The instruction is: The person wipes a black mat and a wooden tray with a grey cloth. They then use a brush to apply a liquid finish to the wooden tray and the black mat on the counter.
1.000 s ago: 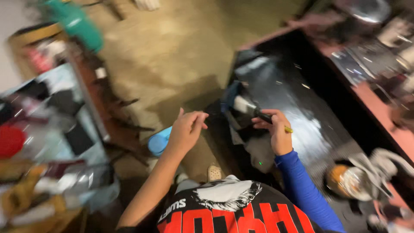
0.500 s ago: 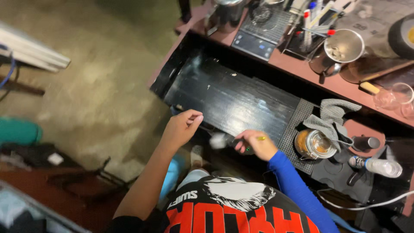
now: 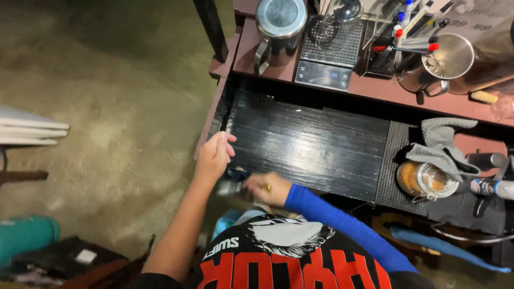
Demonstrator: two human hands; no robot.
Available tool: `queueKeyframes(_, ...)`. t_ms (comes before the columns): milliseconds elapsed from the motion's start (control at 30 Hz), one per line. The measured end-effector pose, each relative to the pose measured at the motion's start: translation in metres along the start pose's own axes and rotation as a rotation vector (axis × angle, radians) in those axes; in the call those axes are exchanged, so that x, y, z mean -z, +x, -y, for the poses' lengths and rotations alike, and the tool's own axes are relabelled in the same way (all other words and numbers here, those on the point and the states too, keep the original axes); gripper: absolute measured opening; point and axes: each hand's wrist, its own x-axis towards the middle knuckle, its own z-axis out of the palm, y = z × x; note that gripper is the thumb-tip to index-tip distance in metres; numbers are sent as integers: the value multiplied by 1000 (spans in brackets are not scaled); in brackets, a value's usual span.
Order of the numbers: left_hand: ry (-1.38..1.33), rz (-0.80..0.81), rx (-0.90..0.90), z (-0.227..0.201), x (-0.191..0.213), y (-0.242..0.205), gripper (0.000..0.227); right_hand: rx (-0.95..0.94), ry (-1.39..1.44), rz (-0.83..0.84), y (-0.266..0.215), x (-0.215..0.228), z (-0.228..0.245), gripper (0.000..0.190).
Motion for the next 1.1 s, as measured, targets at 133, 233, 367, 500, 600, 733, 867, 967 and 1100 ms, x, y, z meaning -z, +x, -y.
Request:
queueKeyframes(133, 168, 114, -31, 24, 0, 16, 47, -361, 82, -171, -1, 26, 6, 28)
queueKeyframes(233, 178, 349, 33, 31, -37, 23, 42, -417, -142, -642, -21, 56, 9, 19)
queueKeyframes(367, -323, 727, 461, 16, -114, 22, 32, -247, -396, -557, -36, 67, 57, 23)
queueKeyframes(500, -719, 673, 615, 2, -157, 31, 34, 7, -625, -331, -61, 115, 96, 48)
queueKeyframes(600, -509, 643, 449, 3, -165, 38, 32, -463, -478, -608, -120, 184, 77, 37)
queueKeyframes(733, -298, 714, 323, 6, -153, 28, 27, -1044, -899, -862, -222, 278, 2, 43)
queueKeyframes(867, -399, 684, 486, 9, -149, 1, 24, -1488, -782, -651, -273, 328, -72, 61)
queueKeyframes(967, -421, 618, 518, 8, -151, -16, 24, -1367, -814, -748, -276, 338, -79, 37)
queueKeyframes(1100, -452, 544, 511, 2, -155, -35, 23, -688, -235, -1090, -252, 333, -46, 21)
